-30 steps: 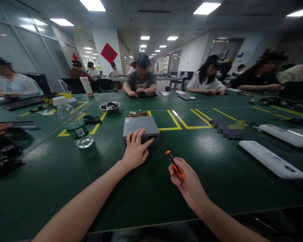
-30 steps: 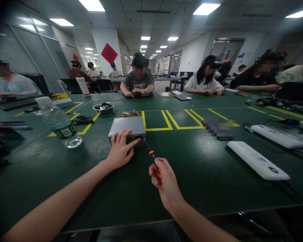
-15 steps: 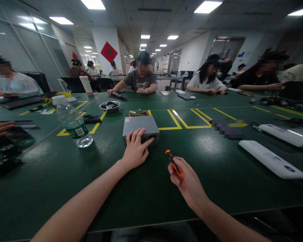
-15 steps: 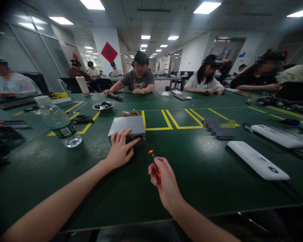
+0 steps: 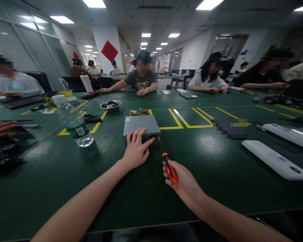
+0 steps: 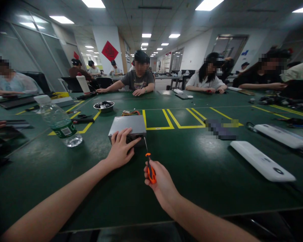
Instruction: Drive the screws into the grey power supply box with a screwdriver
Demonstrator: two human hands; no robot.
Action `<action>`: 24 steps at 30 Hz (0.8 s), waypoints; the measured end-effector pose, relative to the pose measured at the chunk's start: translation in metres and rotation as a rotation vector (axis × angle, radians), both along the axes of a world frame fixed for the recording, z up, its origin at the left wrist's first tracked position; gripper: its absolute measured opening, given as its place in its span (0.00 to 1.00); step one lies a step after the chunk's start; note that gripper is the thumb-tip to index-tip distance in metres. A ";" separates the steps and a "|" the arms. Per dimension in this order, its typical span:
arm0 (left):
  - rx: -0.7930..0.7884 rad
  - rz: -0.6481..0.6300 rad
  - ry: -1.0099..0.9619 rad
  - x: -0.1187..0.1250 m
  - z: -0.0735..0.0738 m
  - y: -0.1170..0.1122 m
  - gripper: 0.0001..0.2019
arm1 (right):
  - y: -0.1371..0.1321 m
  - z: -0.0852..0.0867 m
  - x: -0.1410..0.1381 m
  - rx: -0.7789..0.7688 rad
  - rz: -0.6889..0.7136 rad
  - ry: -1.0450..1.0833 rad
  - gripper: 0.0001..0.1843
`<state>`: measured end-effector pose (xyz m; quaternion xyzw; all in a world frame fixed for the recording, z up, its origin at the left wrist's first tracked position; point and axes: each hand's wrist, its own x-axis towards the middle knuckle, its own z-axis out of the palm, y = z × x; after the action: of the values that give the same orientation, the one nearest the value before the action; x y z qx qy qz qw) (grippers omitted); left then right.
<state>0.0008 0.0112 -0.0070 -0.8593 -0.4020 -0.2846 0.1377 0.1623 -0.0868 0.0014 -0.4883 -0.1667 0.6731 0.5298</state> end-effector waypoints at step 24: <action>-0.003 0.016 -0.005 0.004 0.000 0.001 0.22 | 0.021 -0.002 0.008 -0.030 0.186 0.202 0.13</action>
<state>0.0049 0.0124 -0.0073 -0.8555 -0.4096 -0.2850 0.1380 0.1704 -0.0655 -0.0004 -0.4084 -0.1472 0.7673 0.4719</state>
